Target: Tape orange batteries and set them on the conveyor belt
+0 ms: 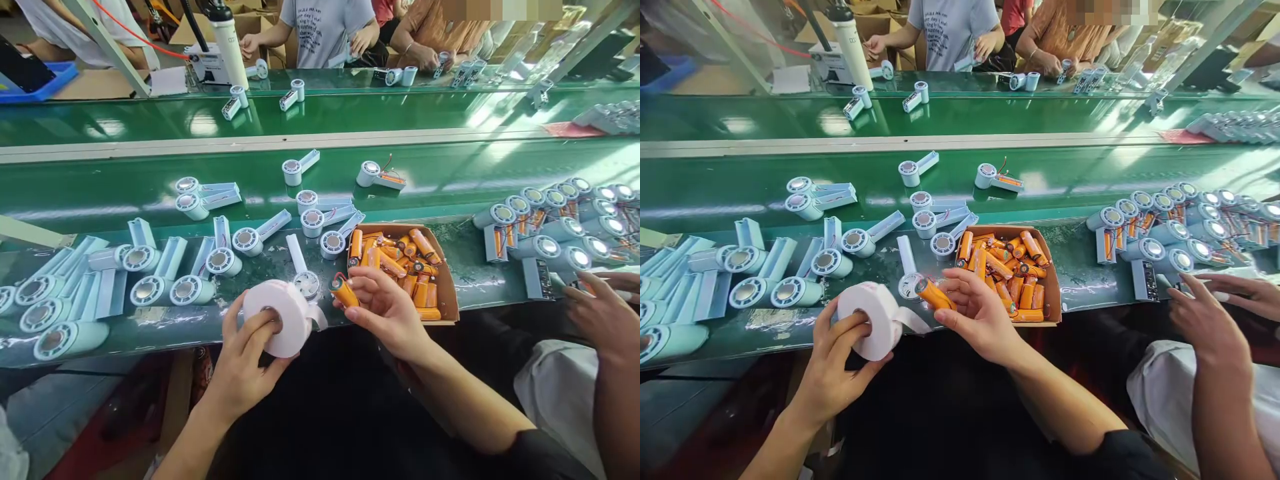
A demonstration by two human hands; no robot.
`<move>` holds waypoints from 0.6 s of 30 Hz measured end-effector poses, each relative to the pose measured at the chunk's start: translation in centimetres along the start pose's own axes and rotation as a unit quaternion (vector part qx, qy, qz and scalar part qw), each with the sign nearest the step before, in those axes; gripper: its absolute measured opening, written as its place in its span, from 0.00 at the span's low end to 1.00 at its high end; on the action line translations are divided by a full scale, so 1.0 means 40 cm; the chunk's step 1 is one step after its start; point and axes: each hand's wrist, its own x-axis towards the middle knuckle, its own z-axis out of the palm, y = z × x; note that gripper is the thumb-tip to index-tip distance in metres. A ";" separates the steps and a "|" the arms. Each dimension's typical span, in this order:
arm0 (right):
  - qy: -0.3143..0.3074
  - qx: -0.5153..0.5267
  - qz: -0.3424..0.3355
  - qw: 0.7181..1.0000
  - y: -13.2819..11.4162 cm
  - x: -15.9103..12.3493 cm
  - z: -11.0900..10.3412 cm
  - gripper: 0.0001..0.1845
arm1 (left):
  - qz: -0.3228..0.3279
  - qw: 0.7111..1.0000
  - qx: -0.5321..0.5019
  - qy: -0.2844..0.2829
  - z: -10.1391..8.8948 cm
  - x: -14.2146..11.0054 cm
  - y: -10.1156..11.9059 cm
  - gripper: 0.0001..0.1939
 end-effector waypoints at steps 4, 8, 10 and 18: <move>-0.053 -0.010 0.020 0.998 -0.008 -0.008 -0.002 0.17 | -0.004 1.000 -0.005 -0.003 0.006 -0.013 -0.011 0.21; -0.087 -0.098 0.009 0.991 -0.021 -0.006 0.006 0.20 | 0.030 0.999 0.005 -0.026 0.014 -0.023 -0.002 0.25; -0.115 -0.178 0.007 0.977 -0.022 -0.006 0.016 0.19 | 0.042 0.999 0.005 -0.029 0.016 -0.026 0.000 0.27; -0.331 -0.279 0.025 0.901 -0.037 -0.048 -0.001 0.13 | -0.081 0.979 0.120 0.144 -0.081 -0.075 -0.155 0.29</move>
